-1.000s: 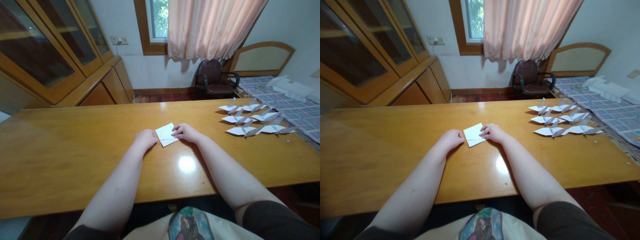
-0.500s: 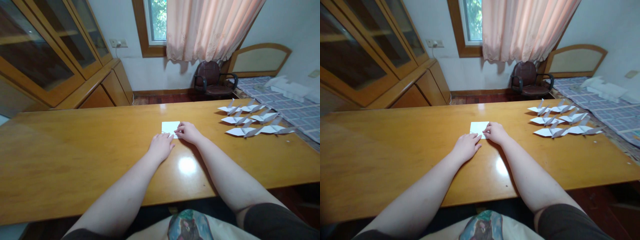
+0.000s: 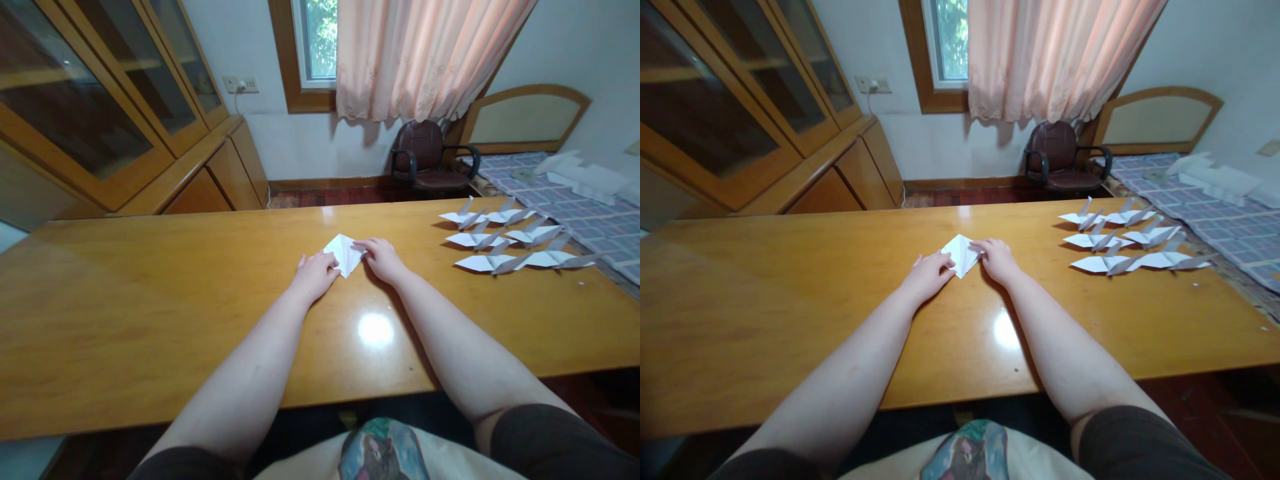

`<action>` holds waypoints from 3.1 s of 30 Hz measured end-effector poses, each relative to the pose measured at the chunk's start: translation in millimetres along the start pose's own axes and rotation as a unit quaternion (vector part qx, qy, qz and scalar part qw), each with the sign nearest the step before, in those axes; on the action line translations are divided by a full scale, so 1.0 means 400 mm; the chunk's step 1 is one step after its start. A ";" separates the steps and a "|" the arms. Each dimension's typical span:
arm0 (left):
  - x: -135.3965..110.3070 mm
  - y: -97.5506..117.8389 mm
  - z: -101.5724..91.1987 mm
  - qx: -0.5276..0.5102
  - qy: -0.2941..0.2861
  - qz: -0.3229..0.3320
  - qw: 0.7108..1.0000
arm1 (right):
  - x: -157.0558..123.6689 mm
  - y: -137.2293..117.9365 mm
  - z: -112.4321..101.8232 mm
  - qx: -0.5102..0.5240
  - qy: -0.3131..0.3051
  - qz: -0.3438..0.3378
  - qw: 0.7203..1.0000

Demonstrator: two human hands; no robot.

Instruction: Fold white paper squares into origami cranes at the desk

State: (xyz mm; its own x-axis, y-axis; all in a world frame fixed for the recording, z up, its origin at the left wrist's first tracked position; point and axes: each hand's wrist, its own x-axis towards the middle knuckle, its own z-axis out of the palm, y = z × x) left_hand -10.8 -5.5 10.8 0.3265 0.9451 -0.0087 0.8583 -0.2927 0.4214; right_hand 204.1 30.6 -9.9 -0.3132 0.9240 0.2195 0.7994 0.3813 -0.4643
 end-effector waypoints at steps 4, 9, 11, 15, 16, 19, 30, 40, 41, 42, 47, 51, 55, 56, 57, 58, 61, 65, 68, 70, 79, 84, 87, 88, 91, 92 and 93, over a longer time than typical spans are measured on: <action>0.006 -0.006 0.002 -0.017 0.003 -0.015 1.000 | -0.002 0.011 -0.005 -0.009 0.023 -0.037 0.999; 0.006 -0.008 0.003 -0.029 0.004 -0.006 1.000 | -0.005 0.015 -0.006 -0.020 0.000 -0.103 0.995; 0.005 -0.006 0.002 -0.028 0.003 -0.007 1.000 | -0.004 0.016 -0.004 -0.005 -0.031 -0.122 0.992; 0.004 -0.005 0.000 -0.028 0.001 -0.010 1.000 | 0.001 0.020 -0.003 0.044 -0.076 -0.161 0.983; 0.004 -0.005 -0.001 -0.030 0.000 -0.009 1.000 | 0.002 0.020 -0.005 0.056 -0.081 -0.172 0.980; 0.003 -0.005 -0.003 -0.032 -0.011 -0.001 0.999 | 0.002 0.015 -0.014 0.079 -0.091 -0.190 0.974; 0.010 -0.012 0.009 -0.112 -0.076 0.082 0.987 | -0.008 -0.019 -0.033 0.132 -0.162 -0.101 0.973; -0.001 0.013 -0.007 -0.117 -0.055 0.084 0.988 | -0.009 -0.029 -0.003 0.025 -0.075 -0.007 0.997; 0.000 0.014 -0.007 -0.119 -0.058 0.080 0.988 | -0.009 -0.029 -0.002 0.025 -0.075 -0.009 0.997; 0.001 0.014 -0.007 -0.121 -0.061 0.078 0.988 | -0.009 -0.029 -0.002 0.026 -0.076 -0.012 0.997; 0.004 0.003 0.003 -0.121 -0.055 0.084 0.988 | -0.008 -0.027 0.003 0.040 -0.062 -0.005 0.997; 0.001 -0.003 0.006 -0.113 -0.047 0.098 0.988 | -0.007 -0.025 0.007 0.053 -0.053 0.006 0.997; 0.001 0.000 0.004 -0.102 -0.052 0.105 0.988 | -0.006 -0.027 0.007 0.058 -0.056 0.028 0.996; 0.001 0.001 0.003 -0.099 -0.055 0.106 0.988 | -0.006 -0.028 0.007 0.058 -0.055 0.033 0.996; 0.001 0.002 0.003 -0.096 -0.058 0.106 0.988 | -0.006 -0.029 0.007 0.058 -0.055 0.036 0.996; 0.001 0.002 0.003 -0.094 -0.062 0.107 0.988 | -0.006 -0.029 0.007 0.059 -0.055 0.038 0.996; 0.001 0.002 0.002 -0.089 -0.075 0.118 0.986 | -0.005 -0.028 0.008 0.065 -0.053 0.045 0.995; -0.006 0.005 0.002 -0.060 -0.080 0.156 0.983 | -0.001 -0.019 0.008 0.075 -0.032 0.067 0.994; -0.014 0.016 0.007 -0.023 -0.065 0.154 0.986 | 0.002 -0.010 0.005 0.067 -0.016 0.079 0.994; -0.018 0.026 0.014 0.004 -0.051 0.148 0.988 | 0.003 -0.005 0.003 0.066 -0.008 0.089 0.994; -0.021 0.042 0.045 0.077 -0.039 0.142 0.986 | 0.003 0.001 -0.002 0.057 0.004 0.089 0.994; -0.017 0.034 0.057 0.068 -0.055 0.142 0.986 | 0.005 0.015 -0.007 0.051 0.003 0.087 0.995; -0.017 0.033 0.059 0.061 -0.054 0.141 0.987 | 0.005 0.018 -0.016 0.058 0.005 0.105 0.993; -0.018 0.034 0.058 0.060 -0.054 0.140 0.987 | 0.005 0.017 -0.019 0.062 0.000 0.108 0.992; -0.020 0.037 0.056 0.061 -0.062 0.136 0.987 | 0.003 0.010 -0.027 0.062 -0.029 0.103 0.992; -0.020 0.038 0.055 0.062 -0.064 0.136 0.987 | 0.002 0.007 -0.028 0.059 -0.037 0.099 0.993; -0.021 0.038 0.055 0.063 -0.066 0.136 0.987 | 0.002 0.005 -0.029 0.056 -0.042 0.094 0.993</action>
State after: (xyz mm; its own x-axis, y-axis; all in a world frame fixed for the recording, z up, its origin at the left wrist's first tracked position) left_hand 8.4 -20.9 -2.8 0.5923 0.8051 -0.0316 0.7719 -0.5557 0.3087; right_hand 211.4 31.7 -1.0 -0.2091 0.9766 0.0504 0.7872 0.1987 -0.5838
